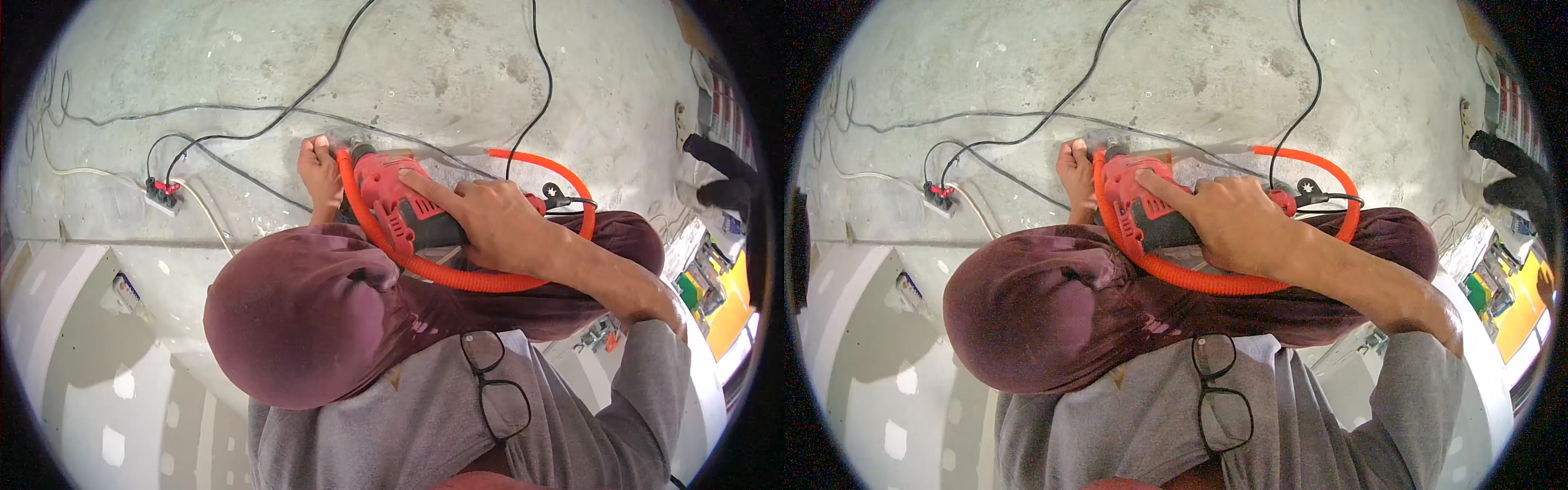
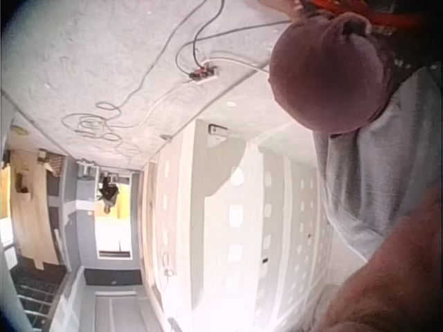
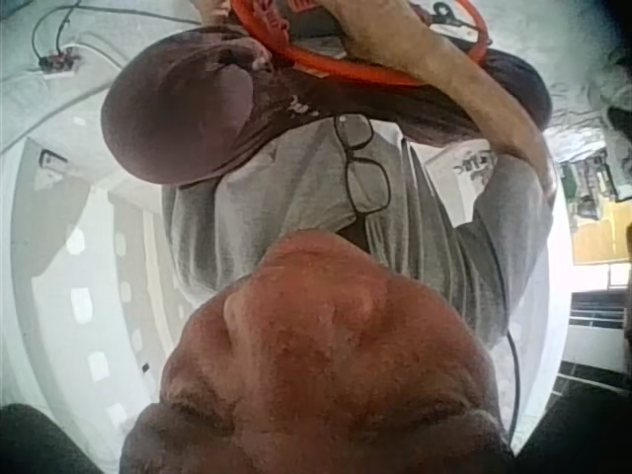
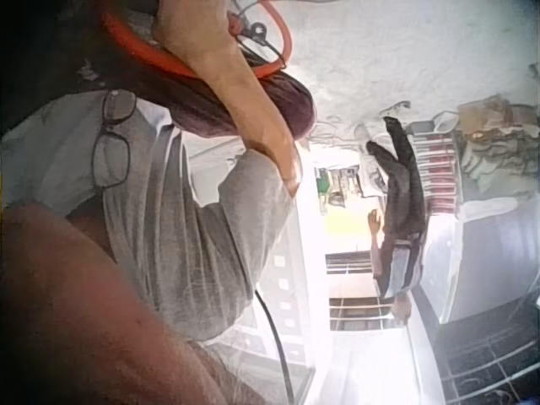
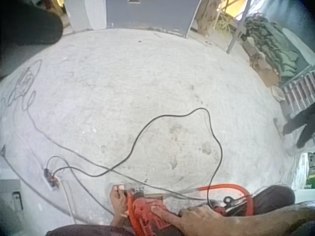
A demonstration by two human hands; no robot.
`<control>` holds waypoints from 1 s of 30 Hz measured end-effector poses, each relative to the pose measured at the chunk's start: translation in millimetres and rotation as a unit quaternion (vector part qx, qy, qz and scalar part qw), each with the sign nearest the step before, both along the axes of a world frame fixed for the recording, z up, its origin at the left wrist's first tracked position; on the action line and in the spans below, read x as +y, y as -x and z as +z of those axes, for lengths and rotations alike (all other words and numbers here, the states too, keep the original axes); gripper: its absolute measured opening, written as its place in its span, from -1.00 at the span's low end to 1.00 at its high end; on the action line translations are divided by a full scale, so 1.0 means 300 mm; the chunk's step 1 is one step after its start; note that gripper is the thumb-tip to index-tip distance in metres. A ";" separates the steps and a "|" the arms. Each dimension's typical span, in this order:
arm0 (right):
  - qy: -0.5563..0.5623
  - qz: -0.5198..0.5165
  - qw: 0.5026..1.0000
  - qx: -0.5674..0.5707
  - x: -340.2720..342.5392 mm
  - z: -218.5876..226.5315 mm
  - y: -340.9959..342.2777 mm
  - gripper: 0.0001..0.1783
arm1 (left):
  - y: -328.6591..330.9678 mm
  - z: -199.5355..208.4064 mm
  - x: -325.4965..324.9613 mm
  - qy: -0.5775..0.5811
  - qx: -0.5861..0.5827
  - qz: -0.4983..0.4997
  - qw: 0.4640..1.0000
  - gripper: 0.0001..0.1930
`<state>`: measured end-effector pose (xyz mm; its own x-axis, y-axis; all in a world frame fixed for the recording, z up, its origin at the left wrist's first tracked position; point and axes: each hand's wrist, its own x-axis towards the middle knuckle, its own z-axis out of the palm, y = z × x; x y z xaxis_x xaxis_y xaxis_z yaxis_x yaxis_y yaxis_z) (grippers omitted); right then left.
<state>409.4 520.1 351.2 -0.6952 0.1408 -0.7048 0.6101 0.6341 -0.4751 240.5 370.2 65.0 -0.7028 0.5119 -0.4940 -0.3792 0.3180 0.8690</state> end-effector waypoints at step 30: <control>-0.012 -0.009 1.000 0.014 -0.008 -0.015 -0.021 0.24 | 0.008 -0.014 -0.013 -0.002 0.002 -0.002 1.000 -0.76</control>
<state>415.9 517.8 346.7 -0.7119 0.1702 -0.6814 0.6085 0.6338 -0.4775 238.2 366.4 60.8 -0.7025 0.5166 -0.4896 -0.3751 0.3159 0.8715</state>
